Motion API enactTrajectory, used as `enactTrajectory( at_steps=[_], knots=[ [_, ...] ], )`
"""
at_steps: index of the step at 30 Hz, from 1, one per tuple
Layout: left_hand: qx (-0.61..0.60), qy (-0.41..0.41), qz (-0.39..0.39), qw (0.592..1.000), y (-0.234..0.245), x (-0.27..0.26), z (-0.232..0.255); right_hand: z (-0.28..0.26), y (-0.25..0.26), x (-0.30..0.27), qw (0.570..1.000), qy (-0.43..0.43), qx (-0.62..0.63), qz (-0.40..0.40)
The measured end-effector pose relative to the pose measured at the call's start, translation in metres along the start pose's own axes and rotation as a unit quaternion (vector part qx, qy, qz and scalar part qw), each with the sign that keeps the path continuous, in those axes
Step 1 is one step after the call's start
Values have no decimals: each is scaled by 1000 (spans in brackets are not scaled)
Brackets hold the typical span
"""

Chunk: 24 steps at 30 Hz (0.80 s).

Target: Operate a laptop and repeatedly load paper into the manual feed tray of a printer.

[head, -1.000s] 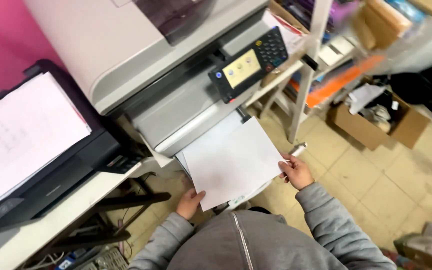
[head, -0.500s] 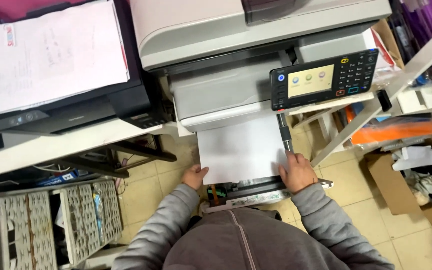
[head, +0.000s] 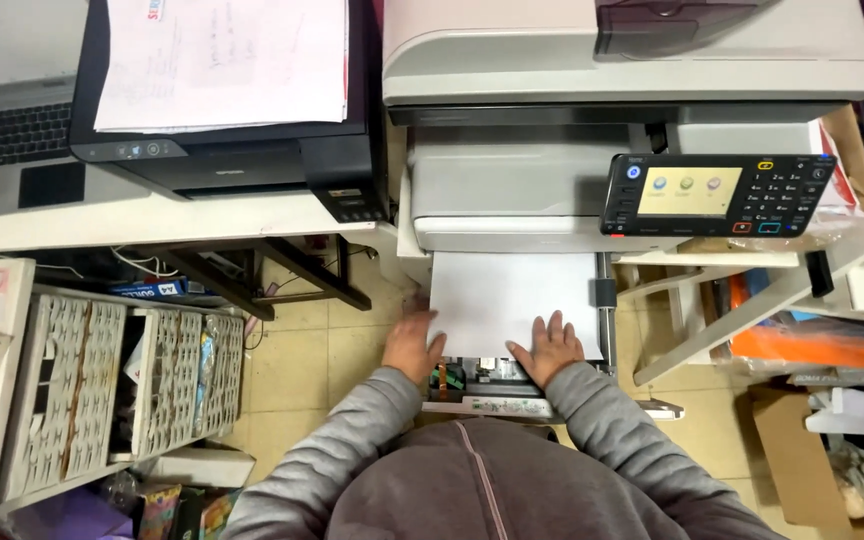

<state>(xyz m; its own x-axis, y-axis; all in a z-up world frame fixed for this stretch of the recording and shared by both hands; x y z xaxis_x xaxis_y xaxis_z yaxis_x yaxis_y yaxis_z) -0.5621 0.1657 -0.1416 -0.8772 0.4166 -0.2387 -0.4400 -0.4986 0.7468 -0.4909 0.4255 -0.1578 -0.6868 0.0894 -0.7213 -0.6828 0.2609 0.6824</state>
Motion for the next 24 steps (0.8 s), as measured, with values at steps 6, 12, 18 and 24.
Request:
enactTrajectory(
  at_steps=[6, 12, 18, 24],
  knots=[
    [225, -75, -153, 959, -41, -1, 31, 9, 10, 11, 1000, -25, 1, 11],
    [387, -51, -190, 901, -59, 3, 24, 9, 12, 9, 999, 0, 22, 23],
    [369, -69, -240, 895, -50, -18, 31, -3, 8, -13, 997, 35, -46, 47],
    [324, -102, -227, 913, -48, -26, 30, -8, -5, -15, 996, 1, -89, 11]
  ],
)
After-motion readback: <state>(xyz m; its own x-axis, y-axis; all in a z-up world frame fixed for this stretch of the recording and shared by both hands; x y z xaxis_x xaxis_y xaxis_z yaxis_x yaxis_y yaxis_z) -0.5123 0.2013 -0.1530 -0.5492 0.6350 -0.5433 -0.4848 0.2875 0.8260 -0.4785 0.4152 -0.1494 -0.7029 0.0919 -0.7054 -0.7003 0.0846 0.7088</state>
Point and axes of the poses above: each hand's wrist, its own x-axis towards the middle knuckle, its own y-axis out of the back of the hand, z = x × y, the point moved 8 cm from there along x, towards the middle knuckle, and after that the axes turned 8 degrees about -z, right-handed, at the moved point
